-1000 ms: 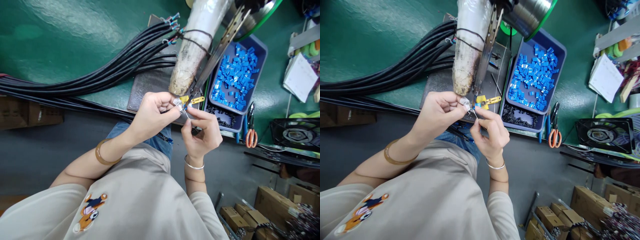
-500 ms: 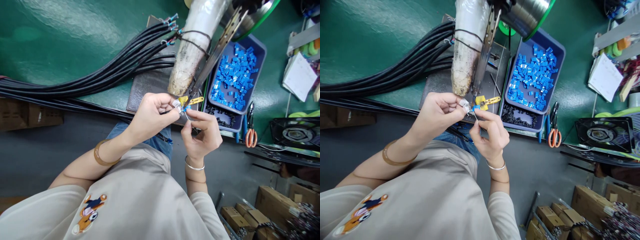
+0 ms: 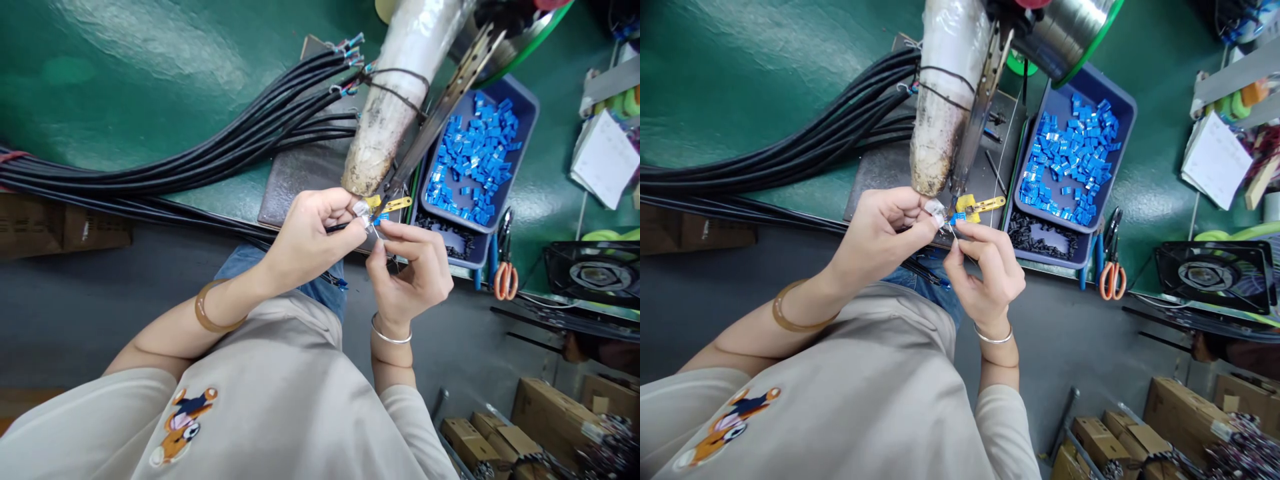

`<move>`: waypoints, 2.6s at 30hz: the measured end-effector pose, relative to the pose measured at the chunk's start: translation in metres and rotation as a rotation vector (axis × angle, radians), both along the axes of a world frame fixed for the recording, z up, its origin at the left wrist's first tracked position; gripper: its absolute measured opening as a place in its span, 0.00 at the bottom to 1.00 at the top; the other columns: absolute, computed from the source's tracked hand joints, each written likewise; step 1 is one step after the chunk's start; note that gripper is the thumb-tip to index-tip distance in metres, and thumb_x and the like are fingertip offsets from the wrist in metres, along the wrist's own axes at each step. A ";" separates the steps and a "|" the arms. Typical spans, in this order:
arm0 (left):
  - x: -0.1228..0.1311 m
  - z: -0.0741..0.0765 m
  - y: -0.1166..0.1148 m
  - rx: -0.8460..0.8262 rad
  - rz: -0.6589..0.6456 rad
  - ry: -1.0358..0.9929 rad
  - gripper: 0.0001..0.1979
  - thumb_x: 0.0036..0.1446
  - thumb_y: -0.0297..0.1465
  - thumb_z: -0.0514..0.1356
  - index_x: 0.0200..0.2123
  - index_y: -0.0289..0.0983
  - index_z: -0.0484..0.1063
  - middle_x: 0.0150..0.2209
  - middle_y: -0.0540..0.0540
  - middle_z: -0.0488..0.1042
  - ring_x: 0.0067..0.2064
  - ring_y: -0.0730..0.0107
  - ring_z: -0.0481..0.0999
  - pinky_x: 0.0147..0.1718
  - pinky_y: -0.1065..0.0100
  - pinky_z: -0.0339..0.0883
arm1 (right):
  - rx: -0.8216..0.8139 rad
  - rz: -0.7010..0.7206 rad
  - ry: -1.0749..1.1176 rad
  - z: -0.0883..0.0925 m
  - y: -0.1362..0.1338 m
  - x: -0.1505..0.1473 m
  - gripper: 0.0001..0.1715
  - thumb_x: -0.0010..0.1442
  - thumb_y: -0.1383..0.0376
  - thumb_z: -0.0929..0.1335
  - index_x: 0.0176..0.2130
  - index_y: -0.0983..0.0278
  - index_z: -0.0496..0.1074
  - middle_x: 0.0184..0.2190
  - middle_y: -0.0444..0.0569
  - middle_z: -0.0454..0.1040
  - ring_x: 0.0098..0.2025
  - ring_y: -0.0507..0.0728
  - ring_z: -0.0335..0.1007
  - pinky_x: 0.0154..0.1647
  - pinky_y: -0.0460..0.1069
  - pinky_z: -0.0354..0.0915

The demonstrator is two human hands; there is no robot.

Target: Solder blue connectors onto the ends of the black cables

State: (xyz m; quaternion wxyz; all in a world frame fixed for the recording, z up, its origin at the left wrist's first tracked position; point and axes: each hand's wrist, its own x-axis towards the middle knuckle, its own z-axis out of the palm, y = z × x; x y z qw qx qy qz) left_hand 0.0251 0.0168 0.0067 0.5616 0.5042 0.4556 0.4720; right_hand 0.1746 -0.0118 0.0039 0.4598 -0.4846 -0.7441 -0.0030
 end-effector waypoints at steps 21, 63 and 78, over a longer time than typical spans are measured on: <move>0.003 -0.001 -0.001 0.114 -0.009 0.061 0.09 0.52 0.22 0.57 0.21 0.35 0.62 0.18 0.55 0.56 0.21 0.83 0.54 0.19 0.75 0.50 | -0.001 -0.003 0.040 0.001 0.000 -0.002 0.10 0.53 0.76 0.72 0.32 0.62 0.70 0.34 0.44 0.80 0.37 0.51 0.77 0.39 0.48 0.73; 0.001 -0.001 -0.005 0.181 -0.010 0.243 0.07 0.55 0.26 0.58 0.24 0.35 0.67 0.19 0.55 0.59 0.22 0.81 0.55 0.21 0.74 0.52 | -0.006 -0.060 -0.012 0.000 0.001 -0.002 0.10 0.54 0.74 0.73 0.33 0.60 0.72 0.33 0.41 0.79 0.36 0.50 0.77 0.37 0.46 0.73; -0.002 0.000 -0.003 0.024 -0.115 0.101 0.08 0.54 0.25 0.58 0.23 0.34 0.66 0.19 0.55 0.55 0.22 0.81 0.53 0.20 0.74 0.50 | 0.047 -0.045 -0.061 -0.005 -0.003 -0.003 0.12 0.52 0.75 0.73 0.32 0.61 0.70 0.33 0.44 0.80 0.34 0.50 0.78 0.35 0.45 0.74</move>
